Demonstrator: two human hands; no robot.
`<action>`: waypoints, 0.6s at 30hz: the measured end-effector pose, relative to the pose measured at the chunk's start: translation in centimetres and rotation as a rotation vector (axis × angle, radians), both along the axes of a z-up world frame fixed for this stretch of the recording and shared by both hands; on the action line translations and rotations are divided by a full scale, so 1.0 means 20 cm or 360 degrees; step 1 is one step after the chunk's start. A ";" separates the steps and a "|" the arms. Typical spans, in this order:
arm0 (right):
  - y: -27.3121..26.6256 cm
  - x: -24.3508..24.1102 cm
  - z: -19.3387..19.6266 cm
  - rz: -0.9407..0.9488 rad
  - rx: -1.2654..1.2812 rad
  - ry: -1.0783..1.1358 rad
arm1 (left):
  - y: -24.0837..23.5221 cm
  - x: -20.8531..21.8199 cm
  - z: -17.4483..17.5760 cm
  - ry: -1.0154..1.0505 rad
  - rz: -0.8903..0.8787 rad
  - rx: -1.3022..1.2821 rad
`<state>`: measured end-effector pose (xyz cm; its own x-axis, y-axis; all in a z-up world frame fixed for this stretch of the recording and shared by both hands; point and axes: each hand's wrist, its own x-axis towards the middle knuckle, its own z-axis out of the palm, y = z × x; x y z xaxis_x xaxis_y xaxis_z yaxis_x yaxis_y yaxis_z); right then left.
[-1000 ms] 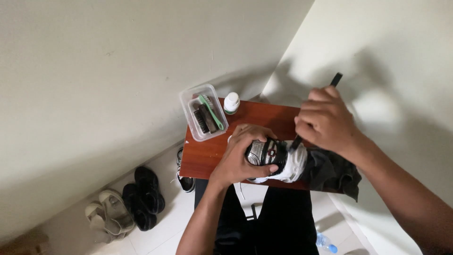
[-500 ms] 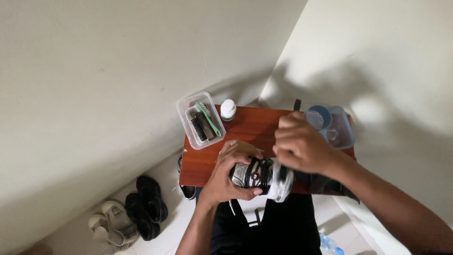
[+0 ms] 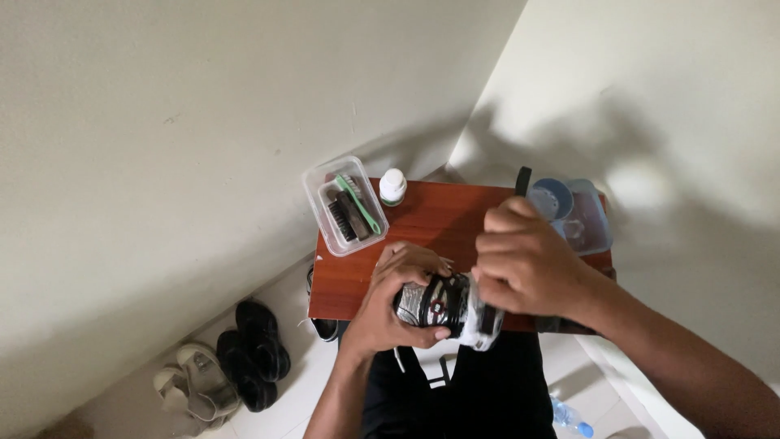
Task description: The person cleans a single sneaker using a cloth and a brush. They wipe the upper and sides with a cloth, then scrub the sole and interior with a brush, and finish by wiping the shoe again with the cloth.
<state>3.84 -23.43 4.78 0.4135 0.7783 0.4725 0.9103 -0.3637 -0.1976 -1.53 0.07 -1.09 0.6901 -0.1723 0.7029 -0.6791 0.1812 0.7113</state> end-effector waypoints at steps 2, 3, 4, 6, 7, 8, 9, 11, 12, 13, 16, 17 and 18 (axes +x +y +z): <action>0.00 -0.02 0.00 0.0017 -0.0024 -0.0092 | 0.00 0.01 0.02 0.0003 0.0007 0.0005; 0.00 -0.03 0.00 0.0031 -0.0052 -0.0194 | 0.00 0.02 0.04 -0.0006 0.0013 0.0006; 0.01 0.02 0.09 0.0027 -0.0056 -0.0197 | 0.00 0.03 0.05 -0.0009 0.0008 0.0002; 0.03 0.10 0.25 -0.0155 -0.0039 -0.0421 | 0.00 0.03 0.08 -0.0016 0.0004 0.0005; 0.03 0.03 0.19 -0.0156 -0.0040 -0.0416 | 0.00 0.01 0.07 -0.0011 0.0002 0.0004; 0.04 -0.01 0.13 0.0012 -0.0062 -0.0431 | 0.00 0.02 0.06 0.0006 0.0011 0.0013; 0.04 -0.05 0.08 0.0179 -0.0085 -0.0446 | 0.00 0.03 0.05 0.0023 0.0019 0.0022; 0.04 0.04 0.13 0.0157 -0.0067 -0.0563 | 0.01 0.06 0.03 0.0033 0.0047 0.0045; 0.03 0.05 0.16 0.0114 -0.0060 -0.0661 | 0.00 0.05 0.01 0.0061 0.0053 0.0061; 0.03 0.00 0.15 0.0100 -0.0065 -0.0633 | 0.00 0.04 0.00 0.0088 0.0037 0.0060; 0.09 -0.01 0.16 0.0128 0.0010 -0.0754 | 0.01 0.08 0.01 0.0058 0.0095 0.0057; 0.11 -0.02 0.15 0.0233 -0.0012 -0.0725 | 0.00 0.09 0.02 0.0111 0.0099 0.0072; 0.12 -0.09 0.13 0.0299 -0.0043 -0.0659 | -0.02 0.05 0.02 0.0201 0.0064 0.0088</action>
<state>1.95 -21.13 7.33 0.0442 0.8362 0.5466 0.9614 -0.1844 0.2043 -0.59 -0.27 -0.66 0.7794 -0.1791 0.6004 -0.5897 0.1139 0.7995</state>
